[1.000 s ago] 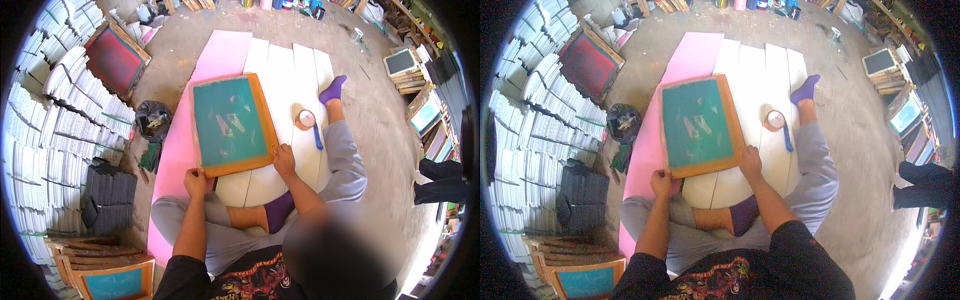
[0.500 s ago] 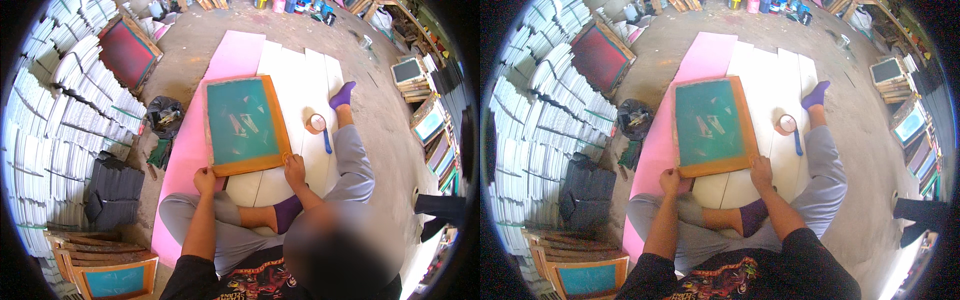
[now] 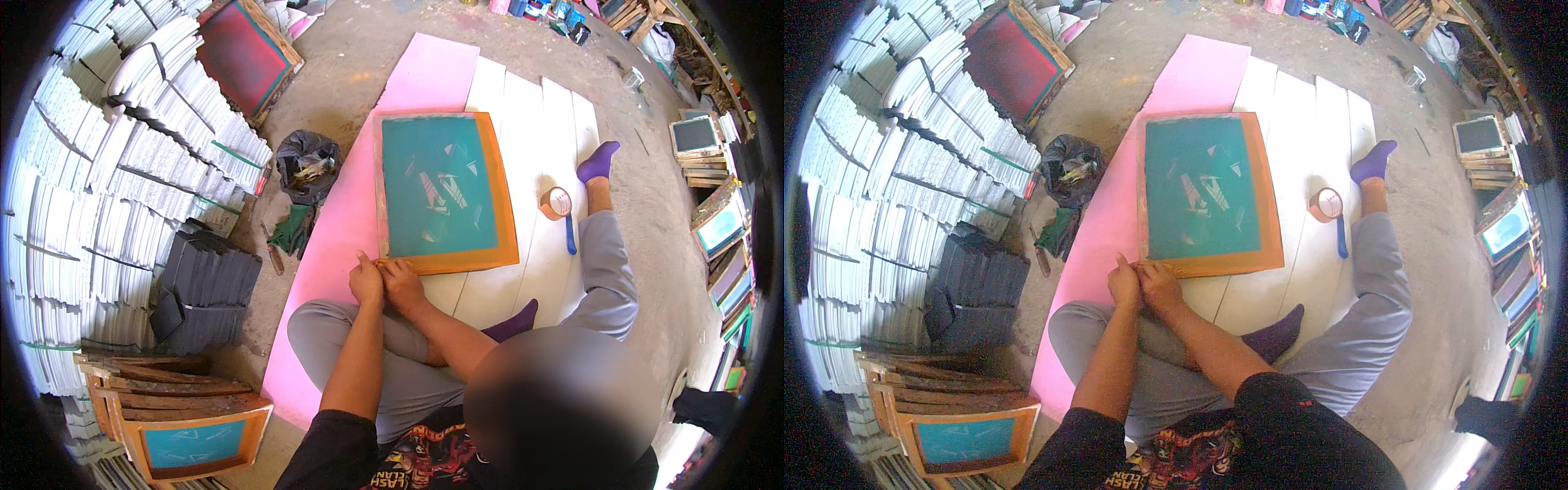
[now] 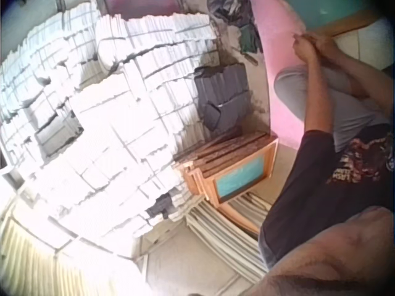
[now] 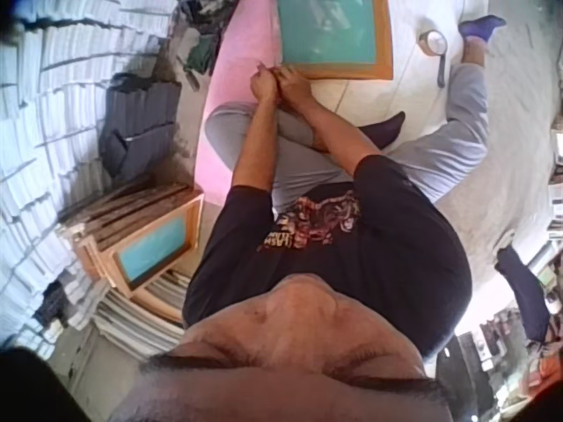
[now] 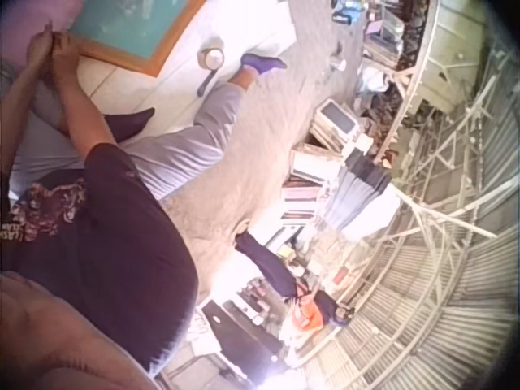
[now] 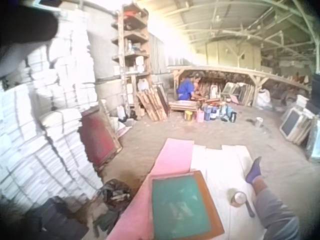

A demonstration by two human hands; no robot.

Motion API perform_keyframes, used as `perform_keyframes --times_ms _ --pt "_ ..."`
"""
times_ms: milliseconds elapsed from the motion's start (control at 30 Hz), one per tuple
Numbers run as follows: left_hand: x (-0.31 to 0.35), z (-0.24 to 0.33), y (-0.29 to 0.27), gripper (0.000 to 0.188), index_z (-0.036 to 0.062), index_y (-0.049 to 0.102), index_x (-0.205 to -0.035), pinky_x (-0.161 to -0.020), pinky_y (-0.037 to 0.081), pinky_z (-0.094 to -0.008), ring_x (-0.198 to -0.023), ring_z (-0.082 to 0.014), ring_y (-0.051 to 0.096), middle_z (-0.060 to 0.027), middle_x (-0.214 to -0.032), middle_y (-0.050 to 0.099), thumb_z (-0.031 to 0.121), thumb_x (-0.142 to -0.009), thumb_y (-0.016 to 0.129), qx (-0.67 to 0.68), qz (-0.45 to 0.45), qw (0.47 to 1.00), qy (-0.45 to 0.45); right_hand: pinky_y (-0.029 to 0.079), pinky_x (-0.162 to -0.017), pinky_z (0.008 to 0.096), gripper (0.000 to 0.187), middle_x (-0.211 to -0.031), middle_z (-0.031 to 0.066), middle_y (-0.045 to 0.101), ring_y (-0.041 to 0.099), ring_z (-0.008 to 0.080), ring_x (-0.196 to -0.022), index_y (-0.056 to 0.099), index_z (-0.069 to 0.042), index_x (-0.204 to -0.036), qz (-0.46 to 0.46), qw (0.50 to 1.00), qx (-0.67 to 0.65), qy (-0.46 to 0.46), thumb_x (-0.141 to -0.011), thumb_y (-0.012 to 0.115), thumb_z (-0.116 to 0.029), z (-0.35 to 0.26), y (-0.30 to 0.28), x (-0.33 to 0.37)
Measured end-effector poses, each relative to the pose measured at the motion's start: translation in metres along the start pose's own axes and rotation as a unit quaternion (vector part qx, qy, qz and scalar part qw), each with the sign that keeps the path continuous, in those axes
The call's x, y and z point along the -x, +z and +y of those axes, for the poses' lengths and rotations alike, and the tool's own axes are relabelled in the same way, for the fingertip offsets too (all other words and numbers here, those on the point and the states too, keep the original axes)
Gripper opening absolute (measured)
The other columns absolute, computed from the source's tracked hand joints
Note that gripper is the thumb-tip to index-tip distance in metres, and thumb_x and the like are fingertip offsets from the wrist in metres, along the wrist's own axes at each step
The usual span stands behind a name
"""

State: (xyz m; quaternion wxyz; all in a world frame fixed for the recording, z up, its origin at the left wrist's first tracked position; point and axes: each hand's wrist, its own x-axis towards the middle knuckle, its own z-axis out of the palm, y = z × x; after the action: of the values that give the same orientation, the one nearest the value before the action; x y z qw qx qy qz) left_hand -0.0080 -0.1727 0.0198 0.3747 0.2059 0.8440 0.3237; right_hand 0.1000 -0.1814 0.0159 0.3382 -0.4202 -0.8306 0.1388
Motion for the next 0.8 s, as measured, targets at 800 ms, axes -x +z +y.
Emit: perform_keyframes --times_ms 800 --pt "-0.025 -0.028 0.019 0.083 -0.0075 0.076 -0.096 -0.074 0.056 -0.0403 -0.078 -0.0296 0.072 -0.0199 -0.086 0.074 0.063 -0.103 0.032 0.045 0.056 0.996 -0.058 0.052 -0.078 0.0412 0.016 -0.090 0.0100 0.060 0.060 0.0310 -0.090 0.068 -0.005 -0.095 0.011 0.999 0.032 0.002 -0.080 0.066 -0.009 0.017 0.020 -0.007"
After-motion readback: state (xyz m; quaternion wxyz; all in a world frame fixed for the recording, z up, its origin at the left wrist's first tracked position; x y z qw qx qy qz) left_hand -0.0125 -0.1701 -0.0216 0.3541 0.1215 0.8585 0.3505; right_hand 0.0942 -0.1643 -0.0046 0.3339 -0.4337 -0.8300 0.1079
